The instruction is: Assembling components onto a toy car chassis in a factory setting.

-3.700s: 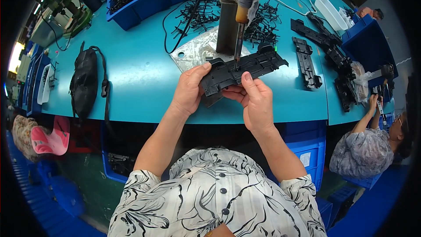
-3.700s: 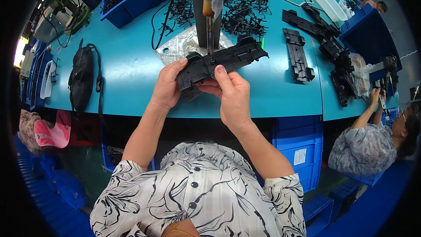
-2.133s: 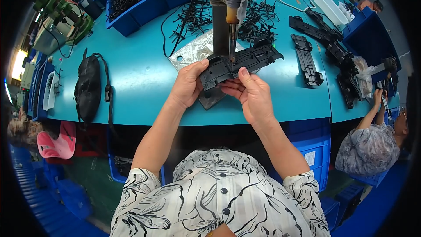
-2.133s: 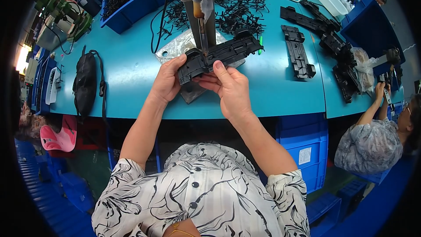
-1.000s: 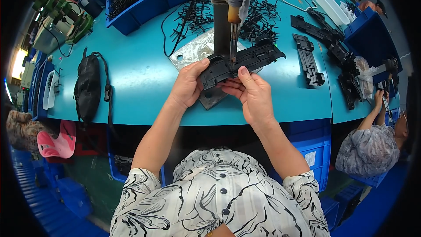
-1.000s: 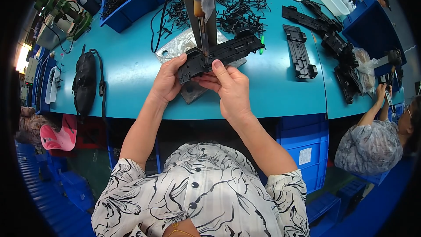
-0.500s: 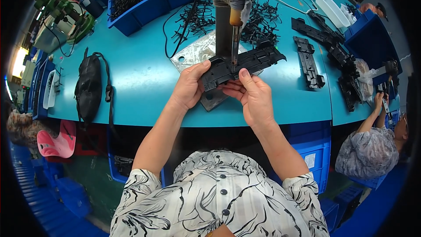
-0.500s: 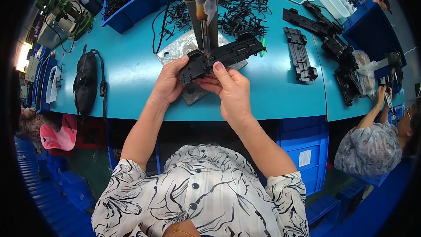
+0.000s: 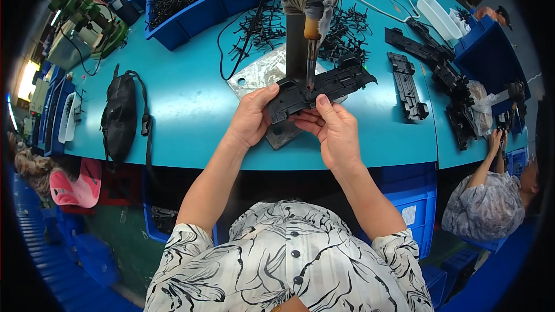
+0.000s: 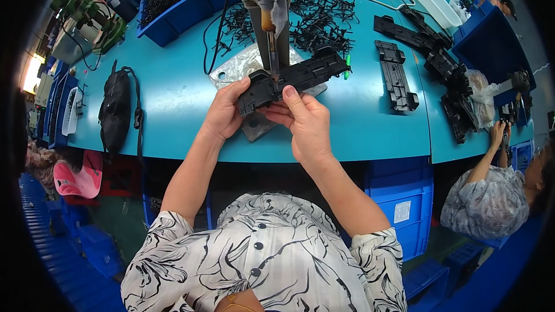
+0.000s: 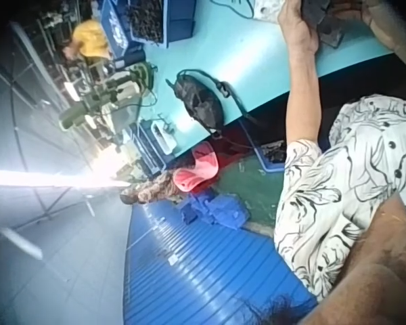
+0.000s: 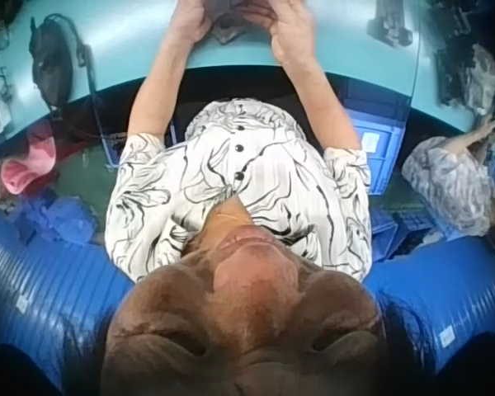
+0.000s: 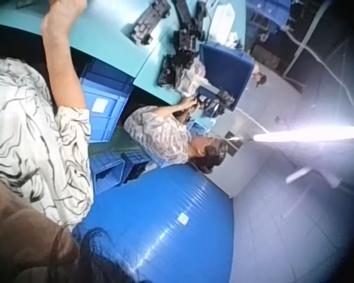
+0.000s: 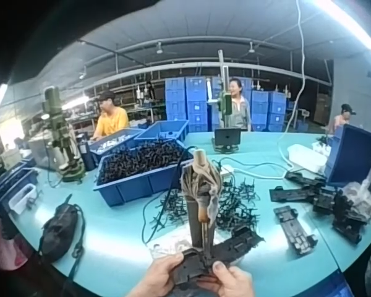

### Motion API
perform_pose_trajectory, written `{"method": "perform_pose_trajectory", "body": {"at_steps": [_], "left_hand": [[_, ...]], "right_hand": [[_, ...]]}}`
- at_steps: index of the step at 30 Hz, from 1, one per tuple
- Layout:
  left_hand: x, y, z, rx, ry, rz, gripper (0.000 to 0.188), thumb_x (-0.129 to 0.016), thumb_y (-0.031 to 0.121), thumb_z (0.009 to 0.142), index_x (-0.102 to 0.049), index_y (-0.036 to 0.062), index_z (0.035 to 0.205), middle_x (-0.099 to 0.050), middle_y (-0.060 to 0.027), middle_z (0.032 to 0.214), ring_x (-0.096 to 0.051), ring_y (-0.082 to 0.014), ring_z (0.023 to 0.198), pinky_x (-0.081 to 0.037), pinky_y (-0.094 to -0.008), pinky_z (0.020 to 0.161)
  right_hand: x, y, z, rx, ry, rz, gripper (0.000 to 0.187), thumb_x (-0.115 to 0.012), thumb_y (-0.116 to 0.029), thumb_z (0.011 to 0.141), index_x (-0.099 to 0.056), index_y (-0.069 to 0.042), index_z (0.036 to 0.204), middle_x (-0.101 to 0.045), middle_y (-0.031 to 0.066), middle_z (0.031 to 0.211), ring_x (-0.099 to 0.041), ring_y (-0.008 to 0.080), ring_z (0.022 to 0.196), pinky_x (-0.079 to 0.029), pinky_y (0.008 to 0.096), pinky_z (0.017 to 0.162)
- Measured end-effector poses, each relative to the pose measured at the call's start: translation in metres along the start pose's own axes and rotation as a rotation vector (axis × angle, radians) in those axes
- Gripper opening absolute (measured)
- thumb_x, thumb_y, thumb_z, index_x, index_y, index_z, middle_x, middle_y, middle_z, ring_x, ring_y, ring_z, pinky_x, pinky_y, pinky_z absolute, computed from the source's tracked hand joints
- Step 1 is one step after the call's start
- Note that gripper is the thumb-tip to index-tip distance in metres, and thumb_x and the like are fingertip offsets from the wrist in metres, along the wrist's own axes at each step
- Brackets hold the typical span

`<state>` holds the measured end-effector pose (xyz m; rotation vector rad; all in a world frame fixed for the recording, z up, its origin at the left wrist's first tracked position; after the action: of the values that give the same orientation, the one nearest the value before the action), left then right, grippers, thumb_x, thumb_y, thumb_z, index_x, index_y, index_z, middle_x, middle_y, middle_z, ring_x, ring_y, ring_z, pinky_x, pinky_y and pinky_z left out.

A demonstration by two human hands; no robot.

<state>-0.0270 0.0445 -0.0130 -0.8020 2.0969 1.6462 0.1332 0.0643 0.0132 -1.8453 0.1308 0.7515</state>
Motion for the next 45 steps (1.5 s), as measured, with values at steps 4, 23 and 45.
{"method": "perform_pose_trajectory", "body": {"at_steps": [4,23,45], "left_hand": [[0.002,0.000,0.005,-0.014,-0.026,0.019,0.033,-0.053,0.025,0.094,-0.058,-0.0042,0.108,-0.066,-0.0146,0.100,-0.066,-0.0196,0.088,-0.055,-0.0327,0.079],[-0.012,-0.032,-0.051,-0.090,-0.177,0.325,0.025,-0.057,0.028,0.093,-0.066,0.0044,0.093,-0.060,0.0020,0.073,-0.052,-0.0066,0.062,-0.045,-0.0253,0.054],[-0.047,-0.058,-0.081,0.146,-0.221,-0.206,0.037,-0.052,0.040,0.096,-0.055,0.0073,0.112,-0.061,-0.0040,0.100,-0.061,-0.0145,0.083,-0.053,-0.0318,0.073]], "right_hand": [[0.001,0.000,0.001,-0.006,-0.001,0.017,0.034,-0.054,-0.029,0.096,-0.058,0.004,0.104,-0.064,0.0149,0.096,-0.066,0.0240,0.088,-0.055,0.0354,0.079],[0.036,0.024,-0.060,0.042,0.040,-0.117,0.026,-0.056,-0.014,0.089,-0.056,0.005,0.107,-0.064,0.0144,0.099,-0.066,0.0230,0.083,-0.058,0.0341,0.065],[0.024,-0.042,-0.094,0.942,-0.283,-1.309,0.034,-0.058,0.010,0.069,-0.072,-0.006,0.096,-0.065,0.0136,0.108,-0.060,0.0309,0.100,-0.048,0.0372,0.087]]}}
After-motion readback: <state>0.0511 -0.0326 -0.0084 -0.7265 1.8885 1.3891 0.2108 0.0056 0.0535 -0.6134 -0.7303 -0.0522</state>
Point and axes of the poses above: each hand's wrist, its own z-axis towards the middle knuckle, its own x-axis out of the back of the hand, y = z × x, the point moved 4 cm from there along z, towards the middle knuckle
